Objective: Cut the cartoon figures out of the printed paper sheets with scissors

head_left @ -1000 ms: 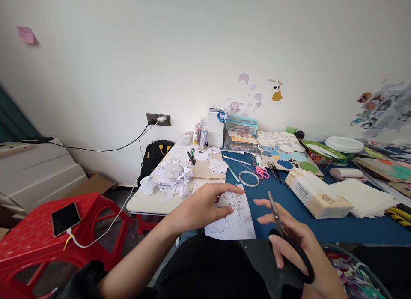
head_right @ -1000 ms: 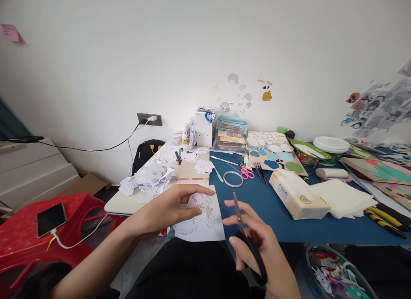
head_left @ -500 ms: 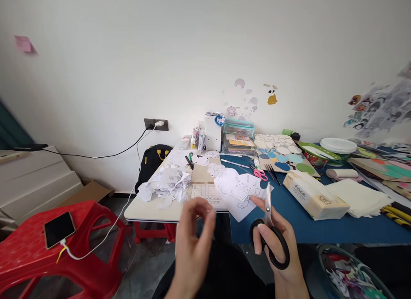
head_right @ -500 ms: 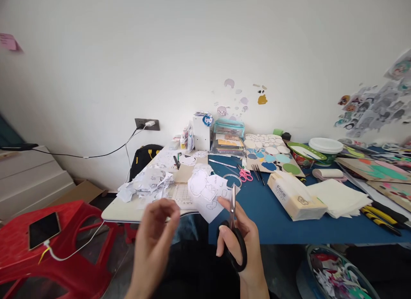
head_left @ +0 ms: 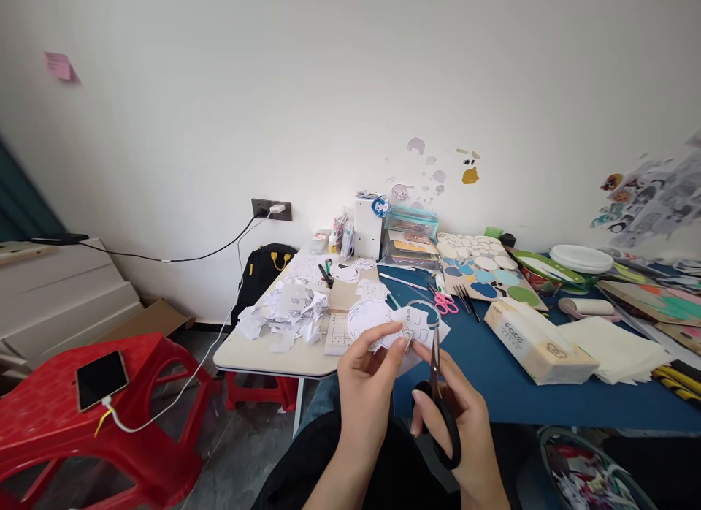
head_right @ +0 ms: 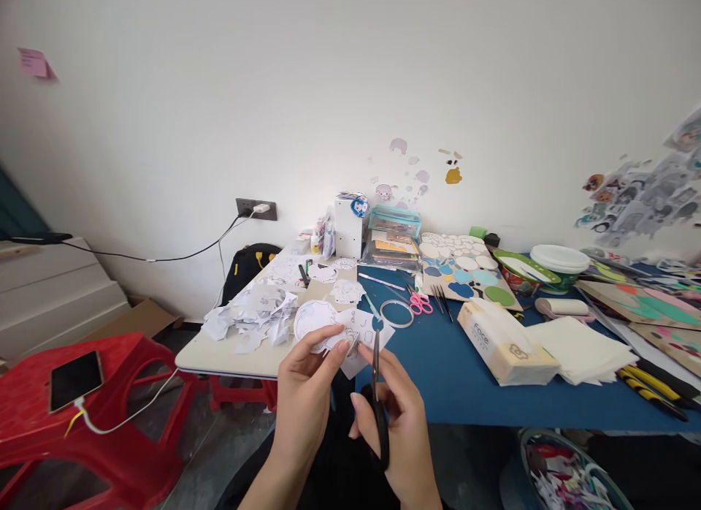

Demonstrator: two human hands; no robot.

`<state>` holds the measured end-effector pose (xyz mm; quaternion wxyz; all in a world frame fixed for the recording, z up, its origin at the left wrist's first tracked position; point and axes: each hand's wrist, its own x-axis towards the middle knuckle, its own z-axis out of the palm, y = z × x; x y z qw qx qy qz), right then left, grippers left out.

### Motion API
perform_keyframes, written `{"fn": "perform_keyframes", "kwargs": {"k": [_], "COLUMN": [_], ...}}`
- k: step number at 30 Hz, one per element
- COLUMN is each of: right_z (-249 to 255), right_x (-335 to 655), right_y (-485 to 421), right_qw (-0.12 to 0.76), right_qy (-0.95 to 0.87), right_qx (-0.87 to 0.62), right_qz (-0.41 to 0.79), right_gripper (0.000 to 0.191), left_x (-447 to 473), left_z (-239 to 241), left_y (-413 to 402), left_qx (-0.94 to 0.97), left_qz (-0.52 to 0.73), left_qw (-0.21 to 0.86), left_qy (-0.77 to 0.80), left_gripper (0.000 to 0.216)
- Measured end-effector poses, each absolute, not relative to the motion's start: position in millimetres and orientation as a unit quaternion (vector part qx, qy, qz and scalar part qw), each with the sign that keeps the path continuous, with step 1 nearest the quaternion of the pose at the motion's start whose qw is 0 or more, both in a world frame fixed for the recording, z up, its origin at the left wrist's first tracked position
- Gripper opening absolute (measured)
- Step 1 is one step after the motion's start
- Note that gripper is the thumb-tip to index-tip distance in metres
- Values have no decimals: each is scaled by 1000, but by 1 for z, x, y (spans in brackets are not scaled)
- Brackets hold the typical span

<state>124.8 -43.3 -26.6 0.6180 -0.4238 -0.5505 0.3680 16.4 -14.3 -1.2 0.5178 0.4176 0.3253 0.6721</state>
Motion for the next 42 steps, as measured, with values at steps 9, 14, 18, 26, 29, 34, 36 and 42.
{"fn": "perform_keyframes", "kwargs": {"k": [9, 14, 18, 26, 29, 34, 36, 42], "right_z": [-18, -17, -20, -26, -25, -19, -17, -16], "right_x": [161, 149, 151, 156, 155, 154, 154, 153], "right_y": [-71, -59, -48, -52, -52, -54, -56, -58], "right_qw": [530, 468, 458, 492, 486, 484, 484, 497], "right_qy": [-559, -545, -564, -549, -548, -570, -575, -571], "right_qx": [-377, -350, -326, -339, -343, -357, -359, -362], "right_qz": [514, 602, 605, 585, 588, 560, 553, 544], "right_gripper": [30, 32, 34, 35, 35, 32, 32, 30], "left_x": [10, 4, -3, -15, -19, -22, -23, -25], "left_z": [10, 15, 13, 17, 23, 34, 38, 46], "left_y": [-16, -22, -21, -20, -22, -26, -28, -30], "left_qx": [441, 469, 481, 533, 554, 581, 592, 623], "left_qz": [666, 636, 597, 522, 502, 484, 479, 467], "left_qw": [470, 488, 532, 557, 554, 538, 527, 498], "left_qy": [377, 371, 360, 364, 367, 373, 376, 382], "left_gripper": [21, 20, 23, 24, 23, 22, 21, 21]}}
